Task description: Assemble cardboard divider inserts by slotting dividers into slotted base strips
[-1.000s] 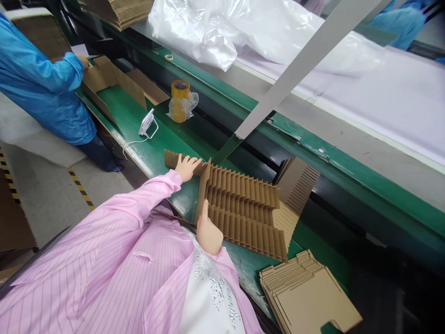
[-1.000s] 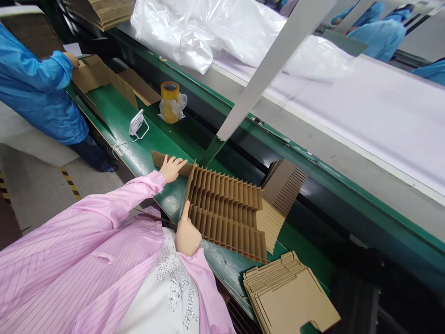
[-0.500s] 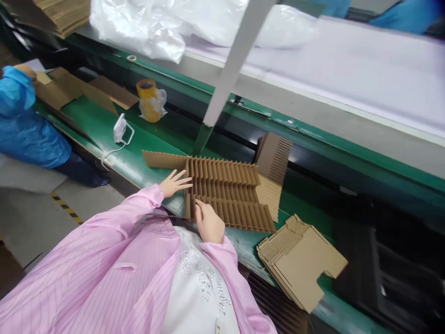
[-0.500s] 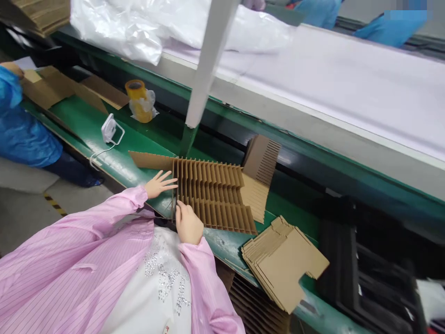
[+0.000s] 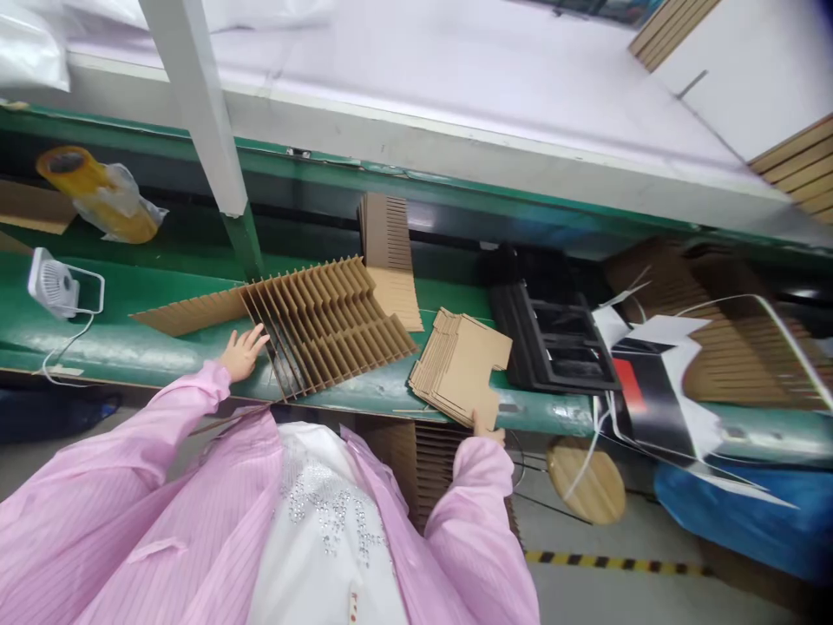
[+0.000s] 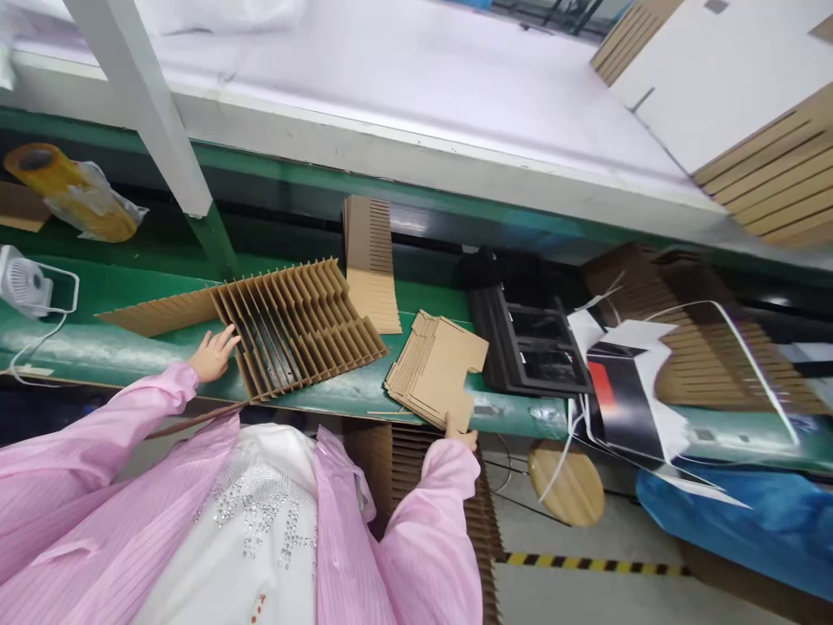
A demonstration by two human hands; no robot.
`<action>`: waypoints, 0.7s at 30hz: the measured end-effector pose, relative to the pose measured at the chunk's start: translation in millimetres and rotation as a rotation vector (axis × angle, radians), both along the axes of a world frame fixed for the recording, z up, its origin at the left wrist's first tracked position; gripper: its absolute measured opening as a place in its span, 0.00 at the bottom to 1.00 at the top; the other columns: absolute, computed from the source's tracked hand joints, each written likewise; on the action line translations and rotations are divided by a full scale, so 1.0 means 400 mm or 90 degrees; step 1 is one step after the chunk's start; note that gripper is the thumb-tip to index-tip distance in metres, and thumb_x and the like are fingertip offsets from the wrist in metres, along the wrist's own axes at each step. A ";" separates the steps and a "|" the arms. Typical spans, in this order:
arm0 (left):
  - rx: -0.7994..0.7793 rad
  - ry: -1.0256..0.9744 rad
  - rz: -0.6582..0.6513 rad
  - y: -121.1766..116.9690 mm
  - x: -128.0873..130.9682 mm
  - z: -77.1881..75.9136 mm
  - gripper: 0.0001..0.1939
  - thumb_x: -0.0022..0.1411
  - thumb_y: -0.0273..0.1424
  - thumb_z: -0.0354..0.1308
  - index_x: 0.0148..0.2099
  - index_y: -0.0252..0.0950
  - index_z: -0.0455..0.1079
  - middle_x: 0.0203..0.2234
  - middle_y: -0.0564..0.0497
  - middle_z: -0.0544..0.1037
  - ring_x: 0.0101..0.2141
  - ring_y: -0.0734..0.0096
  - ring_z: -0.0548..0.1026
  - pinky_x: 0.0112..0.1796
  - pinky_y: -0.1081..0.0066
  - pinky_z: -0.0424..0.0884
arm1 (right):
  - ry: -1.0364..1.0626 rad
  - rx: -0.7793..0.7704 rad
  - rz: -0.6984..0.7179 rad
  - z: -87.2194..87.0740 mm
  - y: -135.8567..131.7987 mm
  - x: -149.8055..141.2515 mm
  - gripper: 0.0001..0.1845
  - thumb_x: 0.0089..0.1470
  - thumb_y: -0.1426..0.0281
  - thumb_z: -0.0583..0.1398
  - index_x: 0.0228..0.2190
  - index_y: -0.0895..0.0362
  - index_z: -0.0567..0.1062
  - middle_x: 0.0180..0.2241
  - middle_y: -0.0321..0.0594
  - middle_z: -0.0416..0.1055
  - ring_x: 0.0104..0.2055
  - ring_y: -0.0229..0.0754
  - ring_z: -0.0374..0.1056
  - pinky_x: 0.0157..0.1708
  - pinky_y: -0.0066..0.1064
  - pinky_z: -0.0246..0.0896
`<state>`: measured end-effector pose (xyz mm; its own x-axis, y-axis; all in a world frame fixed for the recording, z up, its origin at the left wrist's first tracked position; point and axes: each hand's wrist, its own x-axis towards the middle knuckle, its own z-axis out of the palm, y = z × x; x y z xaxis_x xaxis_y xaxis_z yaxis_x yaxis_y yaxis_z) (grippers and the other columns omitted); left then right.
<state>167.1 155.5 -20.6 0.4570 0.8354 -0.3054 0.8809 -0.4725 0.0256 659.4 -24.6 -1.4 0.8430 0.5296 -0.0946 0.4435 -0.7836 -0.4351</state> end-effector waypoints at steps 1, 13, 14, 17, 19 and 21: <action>-0.004 0.005 -0.003 0.001 0.000 0.001 0.37 0.53 0.19 0.50 0.66 0.31 0.54 0.67 0.36 0.47 0.64 0.50 0.54 0.60 0.43 0.49 | 0.022 -0.007 -0.026 -0.011 -0.011 0.008 0.28 0.51 0.55 0.55 0.43 0.65 0.74 0.35 0.54 0.73 0.37 0.48 0.70 0.34 0.36 0.66; -0.018 -0.003 0.019 -0.025 0.024 0.011 0.43 0.51 0.20 0.50 0.69 0.34 0.45 0.68 0.38 0.43 0.63 0.50 0.54 0.58 0.43 0.54 | 0.181 0.245 -0.217 0.076 0.014 0.091 0.12 0.43 0.58 0.55 0.25 0.52 0.59 0.21 0.34 0.63 0.25 0.42 0.69 0.20 0.31 0.62; -0.025 -0.003 0.021 -0.028 0.027 0.017 0.44 0.50 0.19 0.49 0.70 0.35 0.44 0.69 0.39 0.42 0.63 0.50 0.54 0.57 0.43 0.55 | 0.193 0.287 -0.201 0.103 0.015 0.083 0.14 0.42 0.56 0.55 0.25 0.52 0.59 0.22 0.34 0.63 0.24 0.40 0.68 0.20 0.29 0.62; -0.048 -0.006 0.011 -0.036 0.025 0.048 0.47 0.49 0.16 0.47 0.71 0.39 0.40 0.69 0.43 0.40 0.62 0.51 0.57 0.54 0.47 0.61 | 0.301 0.439 -0.087 0.176 0.029 0.018 0.20 0.37 0.55 0.61 0.27 0.52 0.60 0.24 0.31 0.65 0.25 0.35 0.67 0.21 0.26 0.62; -0.052 -0.026 -0.002 -0.045 0.016 0.080 0.47 0.50 0.15 0.46 0.71 0.41 0.39 0.69 0.46 0.40 0.61 0.53 0.58 0.53 0.52 0.65 | 0.425 0.457 0.056 0.207 0.046 -0.071 0.25 0.32 0.57 0.67 0.27 0.53 0.60 0.23 0.29 0.66 0.25 0.36 0.68 0.23 0.27 0.64; -0.043 -0.067 -0.001 -0.064 0.006 0.114 0.44 0.53 0.17 0.47 0.71 0.40 0.40 0.69 0.46 0.40 0.62 0.54 0.58 0.53 0.56 0.65 | 0.505 0.341 0.224 0.227 0.062 -0.193 0.27 0.33 0.56 0.69 0.27 0.53 0.60 0.21 0.31 0.69 0.24 0.39 0.69 0.25 0.31 0.66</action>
